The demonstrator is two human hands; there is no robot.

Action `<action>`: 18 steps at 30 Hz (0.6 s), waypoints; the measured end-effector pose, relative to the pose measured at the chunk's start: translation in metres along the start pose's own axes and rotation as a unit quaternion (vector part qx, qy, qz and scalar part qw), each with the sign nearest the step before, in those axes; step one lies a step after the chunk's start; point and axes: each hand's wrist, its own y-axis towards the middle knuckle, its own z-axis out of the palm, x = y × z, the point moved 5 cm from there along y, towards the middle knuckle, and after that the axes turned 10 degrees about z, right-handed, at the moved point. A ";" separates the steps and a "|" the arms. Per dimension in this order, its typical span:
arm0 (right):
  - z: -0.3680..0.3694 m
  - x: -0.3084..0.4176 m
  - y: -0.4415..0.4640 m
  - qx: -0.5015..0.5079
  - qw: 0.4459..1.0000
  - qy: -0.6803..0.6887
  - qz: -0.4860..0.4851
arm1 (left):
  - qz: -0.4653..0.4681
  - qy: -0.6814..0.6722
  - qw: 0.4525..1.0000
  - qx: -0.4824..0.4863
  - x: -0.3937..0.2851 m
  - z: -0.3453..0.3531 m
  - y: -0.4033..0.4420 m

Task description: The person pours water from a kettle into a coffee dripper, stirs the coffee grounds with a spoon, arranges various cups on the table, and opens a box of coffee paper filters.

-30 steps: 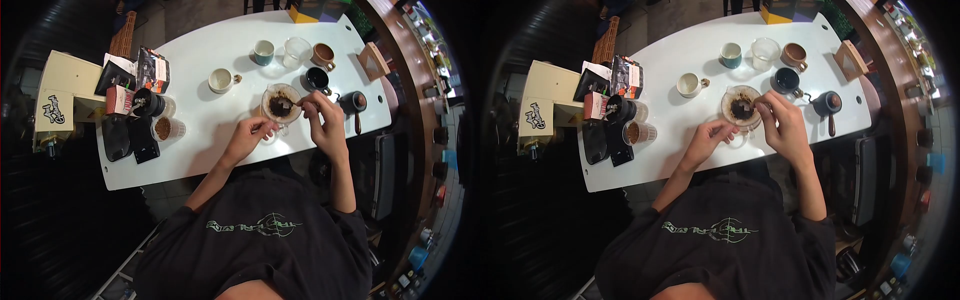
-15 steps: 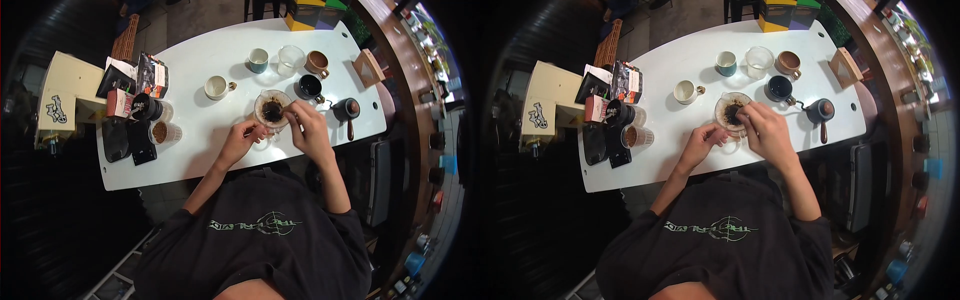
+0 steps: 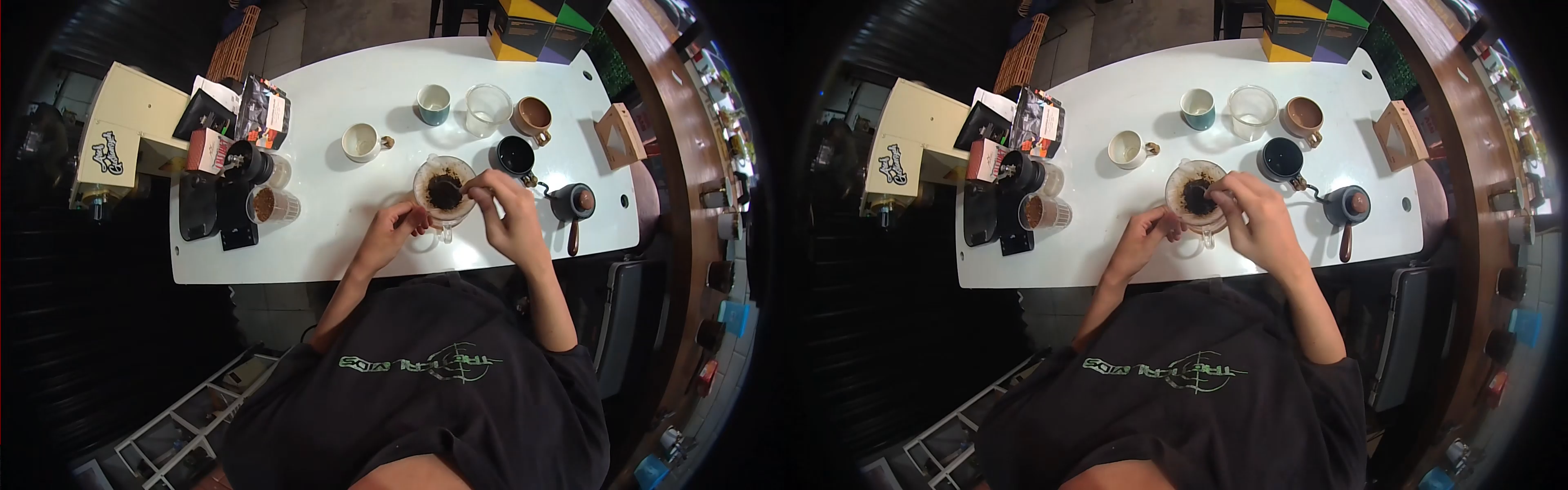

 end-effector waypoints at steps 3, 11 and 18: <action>0.001 0.001 0.001 0.018 1.000 -0.005 0.007 | -0.010 -0.007 1.000 0.011 0.002 0.003 0.003; -0.001 0.003 0.001 -0.040 0.998 -0.036 0.014 | -0.006 -0.003 0.999 0.039 0.002 -0.002 0.008; -0.004 0.007 -0.002 -0.030 0.999 0.004 0.017 | -0.004 -0.003 0.998 0.068 0.000 -0.004 0.013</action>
